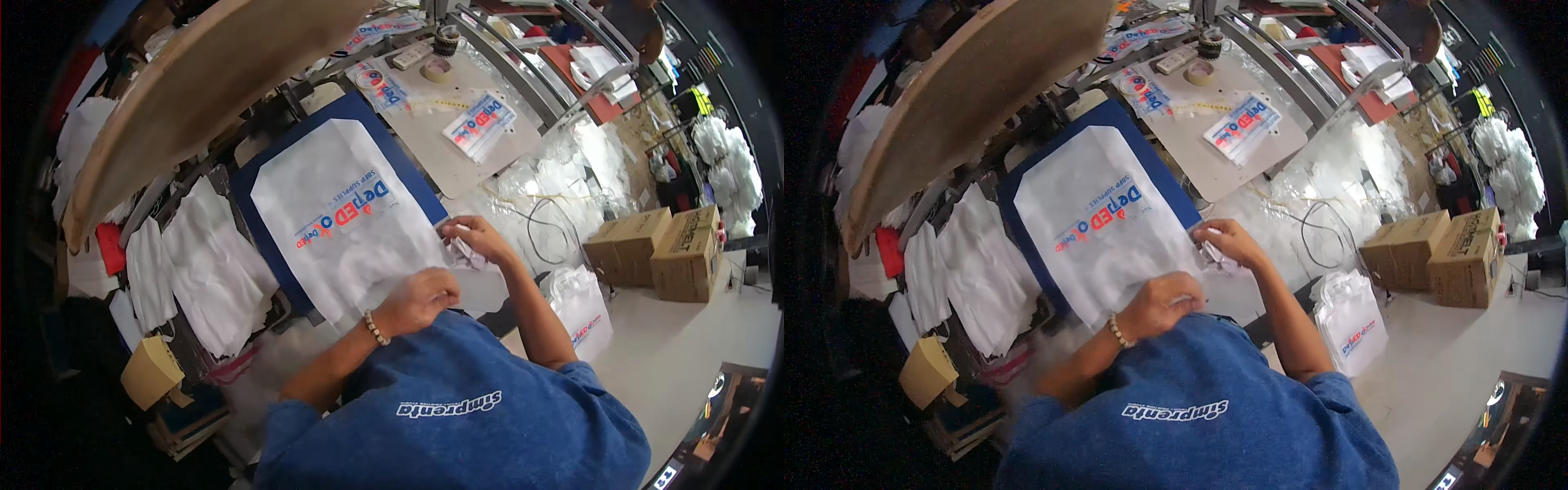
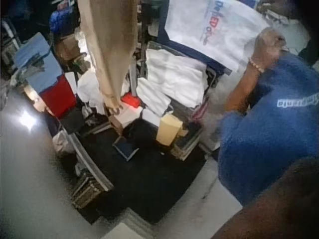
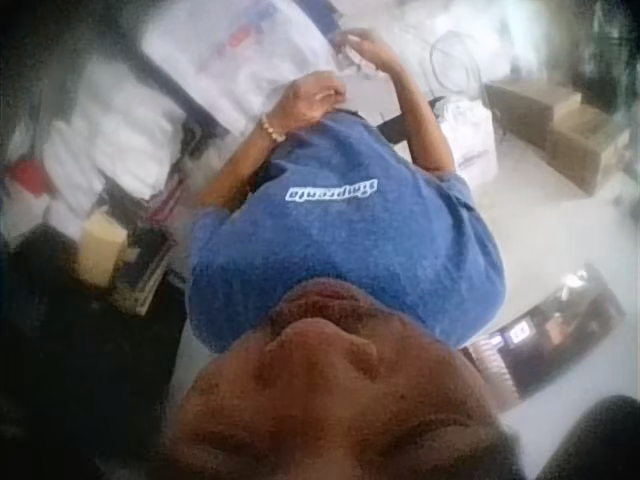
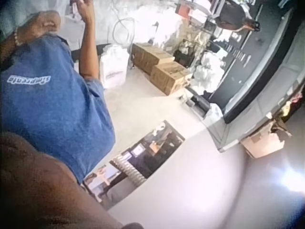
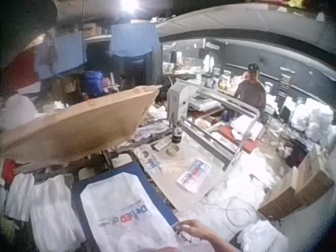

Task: The person places a white bag onto a blue platen, aligns a stencil on it, applies ink using a squeegee, and removes the printed bag to a stack.

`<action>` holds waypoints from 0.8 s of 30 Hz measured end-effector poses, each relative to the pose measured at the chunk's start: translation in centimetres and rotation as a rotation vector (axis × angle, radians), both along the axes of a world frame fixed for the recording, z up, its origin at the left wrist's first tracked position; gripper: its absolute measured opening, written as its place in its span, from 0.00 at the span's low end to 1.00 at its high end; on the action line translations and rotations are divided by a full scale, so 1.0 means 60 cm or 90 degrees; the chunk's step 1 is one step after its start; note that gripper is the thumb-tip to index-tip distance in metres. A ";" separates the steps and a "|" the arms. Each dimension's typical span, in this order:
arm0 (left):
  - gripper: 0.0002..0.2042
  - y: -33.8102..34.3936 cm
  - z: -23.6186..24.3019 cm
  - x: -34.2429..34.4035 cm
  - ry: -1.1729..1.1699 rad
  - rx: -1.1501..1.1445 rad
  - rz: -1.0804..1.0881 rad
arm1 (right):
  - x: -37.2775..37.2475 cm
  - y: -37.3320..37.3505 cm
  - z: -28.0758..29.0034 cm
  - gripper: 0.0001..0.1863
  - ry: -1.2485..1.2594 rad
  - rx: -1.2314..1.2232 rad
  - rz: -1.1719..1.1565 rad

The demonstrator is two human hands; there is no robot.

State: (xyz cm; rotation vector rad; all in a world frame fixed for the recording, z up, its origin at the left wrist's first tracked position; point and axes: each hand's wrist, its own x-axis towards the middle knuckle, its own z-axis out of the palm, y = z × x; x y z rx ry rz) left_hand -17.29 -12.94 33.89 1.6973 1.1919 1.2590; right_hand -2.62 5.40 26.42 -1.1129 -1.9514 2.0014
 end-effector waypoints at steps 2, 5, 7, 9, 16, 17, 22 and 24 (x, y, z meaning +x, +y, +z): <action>0.02 0.002 -0.005 -0.010 0.022 -0.051 0.024 | -0.008 0.007 0.021 0.16 -0.023 -0.002 0.005; 0.02 -0.005 -0.001 -0.028 0.001 -0.130 0.049 | -0.020 0.005 0.023 0.17 -0.045 0.016 0.013; 0.02 -0.007 -0.003 -0.049 -0.042 -0.158 0.047 | -0.030 0.006 0.021 0.19 -0.060 0.158 0.081; 0.04 -0.001 -0.019 -0.084 -0.044 -0.130 0.185 | -0.045 0.006 0.023 0.20 -0.054 0.200 0.080; 0.08 -0.027 -0.107 -0.270 0.164 0.026 0.571 | -0.083 0.021 0.038 0.25 -0.084 0.289 0.055; 0.08 -0.039 -0.115 -0.287 0.158 0.011 0.623 | -0.081 0.023 0.045 0.25 -0.082 0.285 0.062; 0.10 -0.085 -0.162 -0.319 -0.178 -0.060 0.705 | -0.068 0.017 0.056 0.24 -0.108 0.322 -0.013; 0.11 -0.091 -0.183 -0.323 -0.196 -0.033 0.731 | -0.074 0.005 0.064 0.23 -0.136 0.339 -0.023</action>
